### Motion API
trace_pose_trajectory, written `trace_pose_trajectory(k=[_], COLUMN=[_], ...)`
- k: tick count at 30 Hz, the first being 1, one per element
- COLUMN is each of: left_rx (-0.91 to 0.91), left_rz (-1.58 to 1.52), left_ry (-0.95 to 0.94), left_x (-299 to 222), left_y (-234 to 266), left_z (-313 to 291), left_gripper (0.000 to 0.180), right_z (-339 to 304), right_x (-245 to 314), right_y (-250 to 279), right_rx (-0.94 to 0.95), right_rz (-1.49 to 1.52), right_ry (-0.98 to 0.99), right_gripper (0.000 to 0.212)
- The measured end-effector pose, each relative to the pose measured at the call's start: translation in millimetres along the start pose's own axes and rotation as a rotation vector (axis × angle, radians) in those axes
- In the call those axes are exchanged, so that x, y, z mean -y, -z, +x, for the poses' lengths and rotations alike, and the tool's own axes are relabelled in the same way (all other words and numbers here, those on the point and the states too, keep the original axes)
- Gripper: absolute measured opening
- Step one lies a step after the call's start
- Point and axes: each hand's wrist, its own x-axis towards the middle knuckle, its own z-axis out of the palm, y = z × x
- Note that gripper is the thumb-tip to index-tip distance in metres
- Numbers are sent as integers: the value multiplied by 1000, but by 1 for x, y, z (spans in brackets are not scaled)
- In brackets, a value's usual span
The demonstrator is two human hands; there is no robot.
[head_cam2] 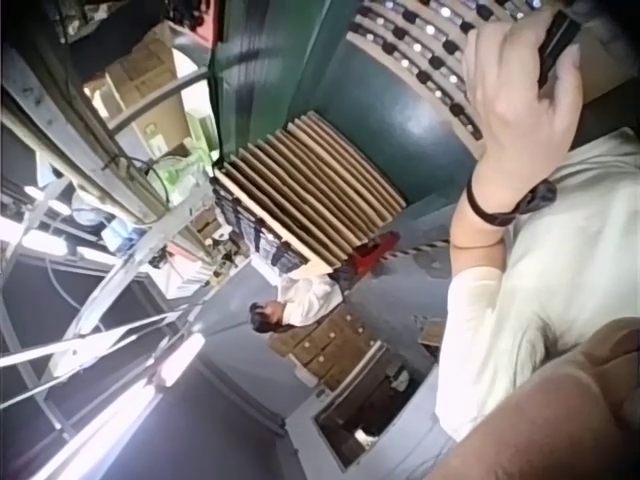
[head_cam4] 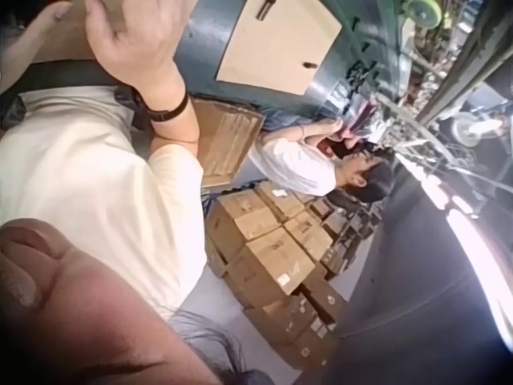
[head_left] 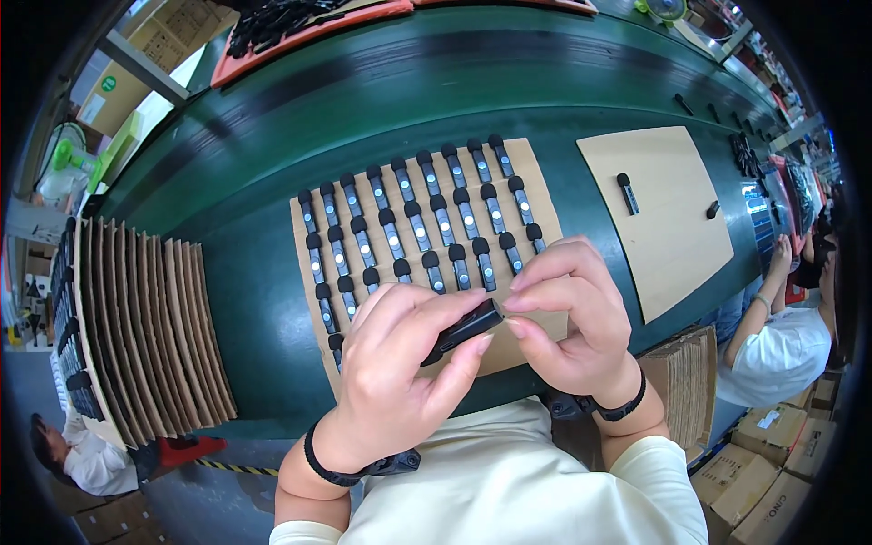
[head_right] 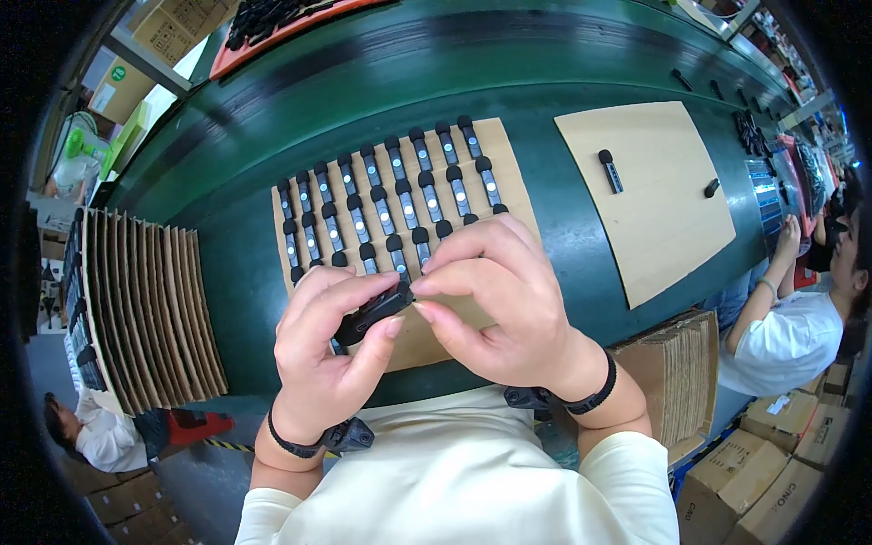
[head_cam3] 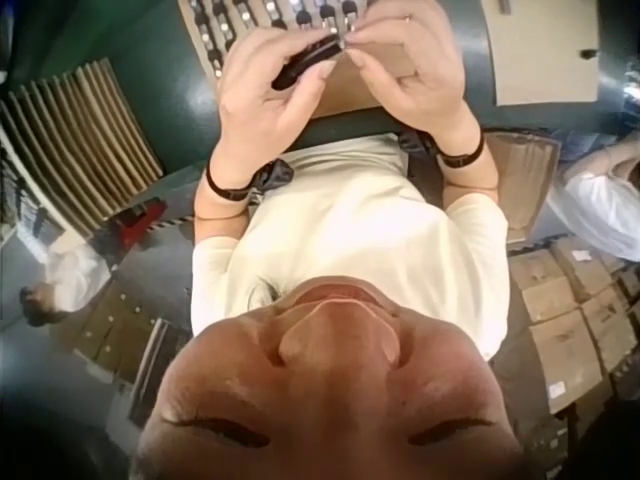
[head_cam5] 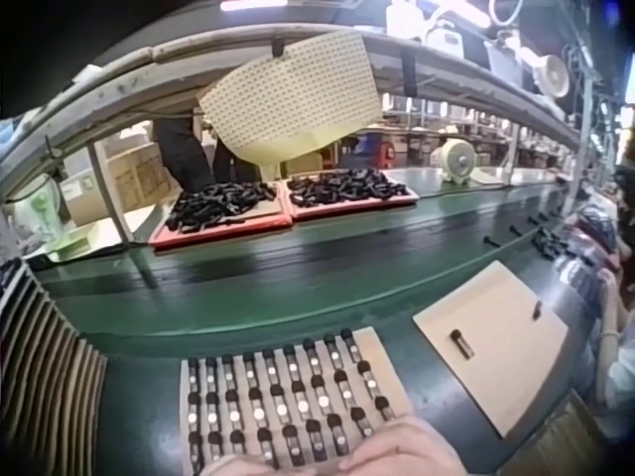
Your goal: The person picks up a microphone from the conveyor belt, turns it over to inspect it, and places it onto a cardboard sheet, repeating this process for several units.
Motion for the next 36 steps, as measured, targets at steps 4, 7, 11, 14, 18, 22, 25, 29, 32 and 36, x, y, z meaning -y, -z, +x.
trace_pose_trajectory(k=[4,7,11,14,18,22,25,29,32,36], left_rx=[-5,-7,0,4,2,6,19,96,136,188], left_rz=[12,12,14,8,-5,-10,-18,-282,-672,-740], left_ry=[-20,-19,-10,-7,-14,-18,3,258,502,545], left_x=[1,2,1,2,4,4,4,3,6,12], left_y=[0,0,-1,-2,-4,-5,-5,-4,-4,0], left_z=[0,0,-1,-1,-1,-1,-1,-1,-4,-3], left_gripper=[31,31,30,30,30,29,26,21,25,32], right_z=[0,0,-2,-3,-7,-11,-25,-32,-35,-32], right_x=[0,0,-3,-2,-3,-4,-21,-36,-34,-16], right_y=[-1,-2,-3,-5,-4,2,20,38,23,-4], right_rx=[-7,-15,3,-24,-20,-57,-129,-293,-367,-49], right_rz=[-4,5,13,29,62,110,612,1813,1668,671], right_ry=[-3,0,30,-6,-36,-114,-138,-187,-320,-435], right_gripper=[23,23,18,21,20,19,15,34,38,27])
